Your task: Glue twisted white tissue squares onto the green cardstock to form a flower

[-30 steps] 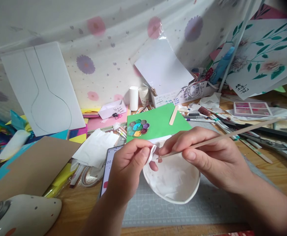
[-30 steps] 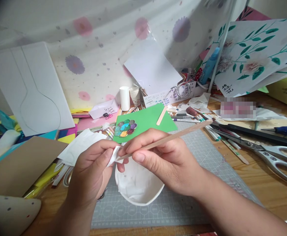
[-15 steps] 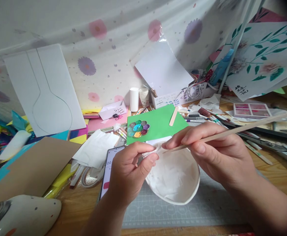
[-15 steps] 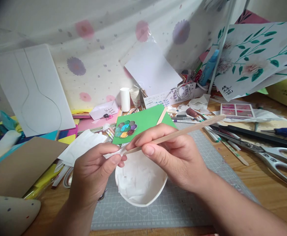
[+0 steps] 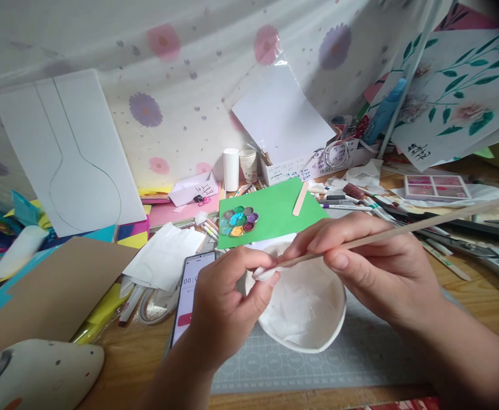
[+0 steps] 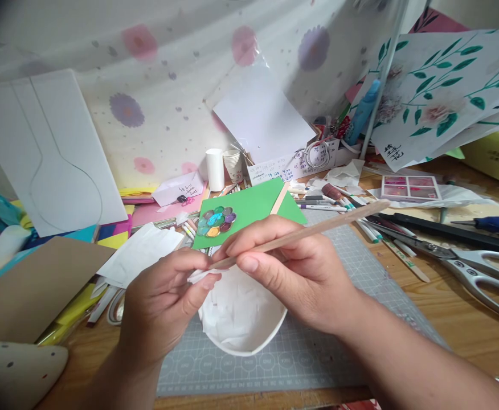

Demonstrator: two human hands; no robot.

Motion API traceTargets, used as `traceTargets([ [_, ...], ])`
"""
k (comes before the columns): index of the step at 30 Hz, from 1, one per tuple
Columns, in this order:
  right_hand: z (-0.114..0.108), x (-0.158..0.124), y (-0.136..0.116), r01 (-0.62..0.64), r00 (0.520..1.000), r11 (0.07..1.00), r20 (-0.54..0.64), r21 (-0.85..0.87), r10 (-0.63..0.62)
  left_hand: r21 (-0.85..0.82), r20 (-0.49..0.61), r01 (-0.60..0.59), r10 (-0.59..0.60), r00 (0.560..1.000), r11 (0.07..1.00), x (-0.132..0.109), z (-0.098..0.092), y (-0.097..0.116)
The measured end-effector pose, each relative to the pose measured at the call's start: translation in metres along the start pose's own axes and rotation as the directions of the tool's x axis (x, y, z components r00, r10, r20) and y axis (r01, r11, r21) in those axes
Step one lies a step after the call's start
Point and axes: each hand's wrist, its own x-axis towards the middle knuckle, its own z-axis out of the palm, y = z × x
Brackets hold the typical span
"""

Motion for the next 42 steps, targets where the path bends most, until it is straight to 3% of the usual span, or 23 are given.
traceTargets([
  [6,-0.0002,0.0011,-0.0005,0.011,0.999,1.000,0.032,0.009,-0.011,-0.112,0.026,0.090,-0.087,0.996,0.990,-0.0056,-0.0006,-0.0074],
  [17,-0.0007,0.0000,0.0000,-0.007,0.999,0.998,0.033,0.055,0.005,-0.082,0.020,-0.020,0.022,1.000,0.996,-0.0019,-0.0011,-0.0049],
  [26,-0.0003,0.0008,-0.0044,0.005,0.996,0.998,0.085,0.058,-0.010,-0.109,0.040,0.015,-0.010,0.999,0.994,-0.0013,-0.0031,-0.0044],
  [42,-0.0011,-0.0002,-0.0036,0.004,0.999,0.999,0.049,0.046,-0.006,-0.063,0.063,-0.045,0.049,0.997,0.997,0.0019,-0.0059,-0.0023],
])
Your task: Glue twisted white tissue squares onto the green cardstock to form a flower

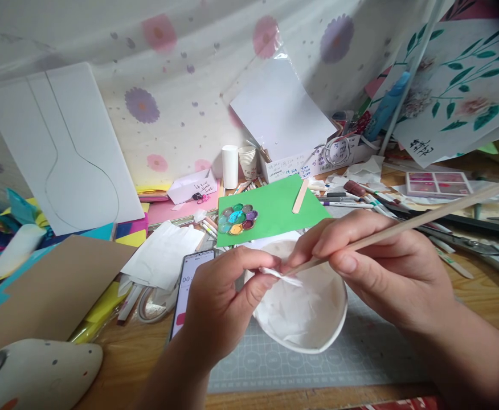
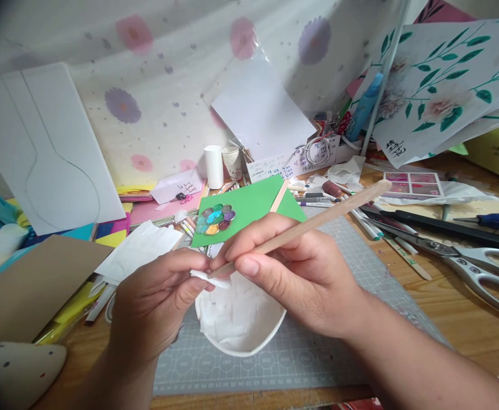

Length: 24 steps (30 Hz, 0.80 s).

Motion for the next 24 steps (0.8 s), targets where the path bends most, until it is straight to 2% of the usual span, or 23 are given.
traceTargets([
  [8,-0.0007,-0.0003,-0.0005,0.048,0.999,0.998,-0.001,-0.041,-0.048,0.035,-0.016,0.042,-0.041,0.999,0.999,0.0006,0.0024,0.0013],
  [17,0.0005,0.0017,-0.0011,0.022,1.000,0.995,-0.011,-0.099,-0.023,0.040,-0.013,0.077,-0.076,0.997,0.996,0.0013,0.0022,0.0017],
  [24,0.0030,0.0013,-0.0014,-0.017,0.999,0.999,-0.039,-0.030,0.016,-0.122,-0.004,0.151,-0.153,0.988,0.981,-0.0046,0.0032,-0.0022],
])
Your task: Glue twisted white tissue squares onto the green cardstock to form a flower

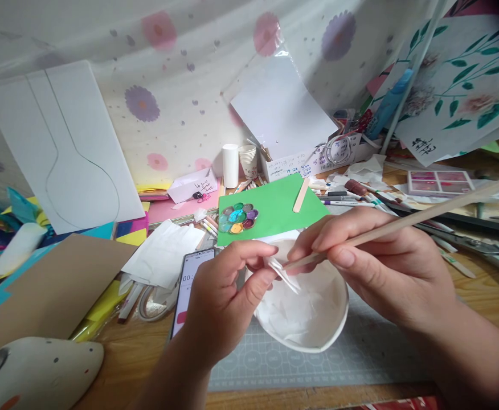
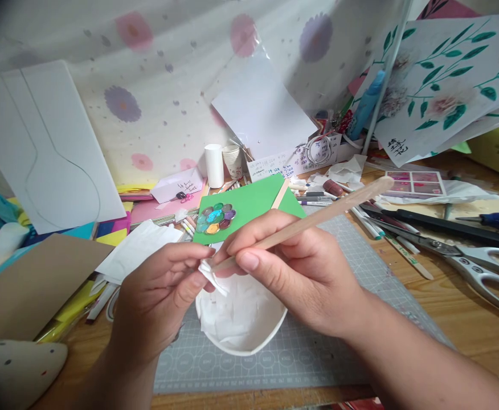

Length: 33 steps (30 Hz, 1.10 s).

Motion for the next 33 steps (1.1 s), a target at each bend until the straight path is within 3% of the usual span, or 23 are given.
traceTargets([
  [6,0.000,0.000,0.001,-0.006,1.000,0.999,0.002,0.037,0.006,-0.150,-0.069,0.042,-0.053,0.996,0.988,-0.002,0.006,0.001],
  [13,0.001,0.000,0.003,-0.008,1.000,1.000,-0.015,0.002,0.008,0.120,-0.105,-0.041,0.054,0.993,0.992,0.004,0.005,0.006],
  [18,0.000,-0.002,0.004,-0.010,1.000,1.000,-0.003,0.007,0.010,0.159,-0.081,-0.063,0.077,0.994,0.985,0.005,0.004,0.012],
  [22,0.001,-0.001,0.003,-0.010,1.000,1.000,-0.015,-0.012,0.010,-0.041,-0.016,0.071,-0.072,0.997,0.997,-0.001,0.003,0.007],
  [26,0.001,0.000,0.003,-0.002,1.000,0.999,-0.027,-0.048,0.001,-0.302,0.031,0.230,-0.231,0.972,0.925,-0.003,0.004,0.000],
  [29,0.002,0.000,0.003,0.003,1.000,0.999,-0.016,-0.053,-0.004,-0.391,0.060,0.317,-0.320,0.946,0.864,-0.002,0.008,0.001],
  [33,0.002,0.000,0.005,0.013,1.000,1.000,0.004,-0.027,-0.012,-0.431,0.077,0.347,-0.350,0.934,0.833,-0.001,0.009,0.003],
])
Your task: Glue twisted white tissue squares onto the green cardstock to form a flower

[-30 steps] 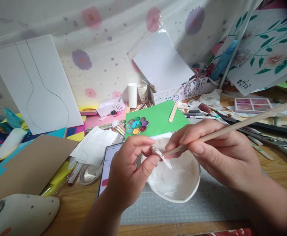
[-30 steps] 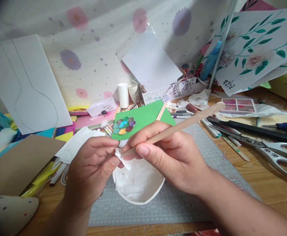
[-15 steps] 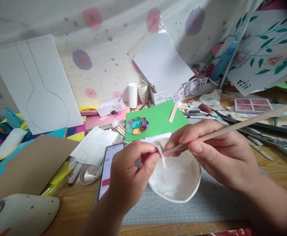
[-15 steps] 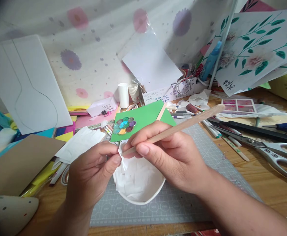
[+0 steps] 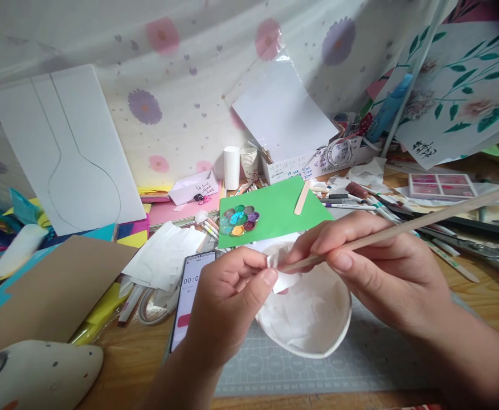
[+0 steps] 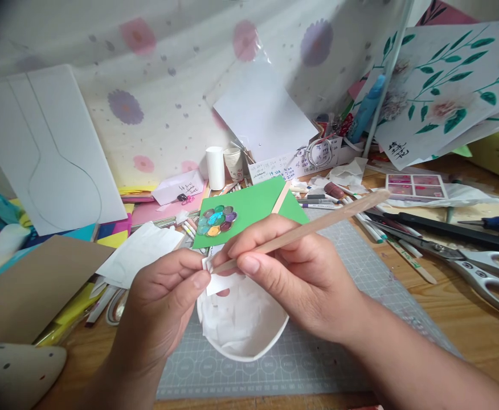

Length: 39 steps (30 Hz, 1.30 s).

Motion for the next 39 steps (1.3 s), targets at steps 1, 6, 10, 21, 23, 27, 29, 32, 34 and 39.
traceTargets([
  [1,0.0000,0.0002,0.0003,0.001,1.000,1.000,-0.004,0.002,-0.001,0.005,-0.005,-0.006,0.006,1.000,1.000,-0.0001,-0.0006,-0.0001],
  [6,0.0000,0.0010,-0.0014,0.013,1.000,1.000,-0.026,-0.024,-0.013,0.067,0.005,-0.072,0.072,0.997,0.995,-0.0008,-0.0054,-0.0004],
  [10,0.0000,0.0021,-0.0029,0.027,1.000,0.999,-0.015,-0.045,-0.027,0.003,0.046,-0.060,0.060,0.997,0.998,-0.0009,-0.0045,0.0016],
  [21,-0.0006,0.0019,-0.0038,0.062,0.997,0.995,0.053,-0.079,-0.058,-0.084,0.049,0.035,-0.031,0.998,0.996,0.0000,-0.0032,0.0014],
  [23,-0.0003,0.0026,-0.0044,0.061,0.996,0.996,0.069,-0.068,-0.056,-0.090,0.060,0.054,-0.049,0.997,0.994,-0.0001,-0.0038,0.0020],
  [27,-0.0001,0.0028,-0.0046,0.048,0.997,0.998,0.068,-0.038,-0.046,-0.107,0.094,0.048,-0.038,0.995,0.993,0.0000,-0.0040,0.0024],
  [29,0.0000,0.0014,-0.0037,0.035,0.998,0.999,0.061,-0.002,-0.035,-0.115,0.114,0.038,-0.025,0.993,0.993,0.0001,-0.0034,0.0026],
  [32,-0.0002,-0.0014,-0.0005,0.019,0.998,0.998,0.056,0.053,-0.022,-0.050,0.107,-0.037,0.043,0.993,0.998,0.0003,-0.0019,0.0039],
  [34,-0.0007,-0.0027,0.0022,0.007,0.999,0.997,0.052,0.072,-0.011,0.049,0.072,-0.133,0.129,0.989,0.990,0.0004,-0.0012,0.0052],
  [39,-0.0021,-0.0027,0.0042,-0.003,0.999,0.998,0.041,0.056,0.001,0.091,0.077,-0.197,0.190,0.979,0.976,-0.0003,-0.0015,0.0054],
])
